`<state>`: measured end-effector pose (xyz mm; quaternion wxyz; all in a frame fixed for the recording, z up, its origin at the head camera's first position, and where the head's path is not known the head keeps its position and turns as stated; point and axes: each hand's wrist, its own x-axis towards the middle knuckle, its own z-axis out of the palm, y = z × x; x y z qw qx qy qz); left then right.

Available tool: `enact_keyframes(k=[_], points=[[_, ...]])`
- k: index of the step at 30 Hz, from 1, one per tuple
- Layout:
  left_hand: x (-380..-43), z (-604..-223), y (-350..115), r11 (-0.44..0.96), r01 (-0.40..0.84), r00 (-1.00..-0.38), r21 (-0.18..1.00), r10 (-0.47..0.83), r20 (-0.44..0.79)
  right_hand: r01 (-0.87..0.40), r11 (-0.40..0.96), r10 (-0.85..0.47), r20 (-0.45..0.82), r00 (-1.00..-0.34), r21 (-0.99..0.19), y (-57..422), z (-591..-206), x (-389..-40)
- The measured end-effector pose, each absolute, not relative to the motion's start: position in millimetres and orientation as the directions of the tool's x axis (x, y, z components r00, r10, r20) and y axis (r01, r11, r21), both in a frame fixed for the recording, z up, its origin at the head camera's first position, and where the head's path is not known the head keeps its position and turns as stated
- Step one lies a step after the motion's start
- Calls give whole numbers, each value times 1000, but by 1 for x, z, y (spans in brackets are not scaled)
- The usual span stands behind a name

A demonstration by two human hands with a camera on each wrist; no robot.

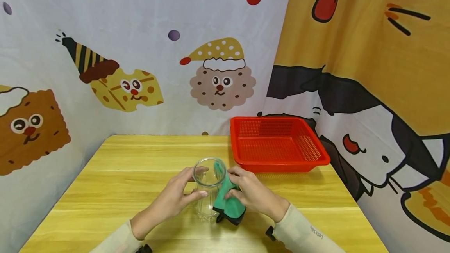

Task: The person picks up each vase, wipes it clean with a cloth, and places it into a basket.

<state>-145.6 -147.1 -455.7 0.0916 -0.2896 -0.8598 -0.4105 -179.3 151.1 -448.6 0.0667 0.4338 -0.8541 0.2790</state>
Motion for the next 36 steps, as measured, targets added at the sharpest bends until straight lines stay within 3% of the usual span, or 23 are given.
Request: enact_keyframes(k=[36], points=[[-147, -458, -149, 453, 576, -810, 681, 431, 398, -721, 567, -752, 108, -651, -397, 154, -474, -186]])
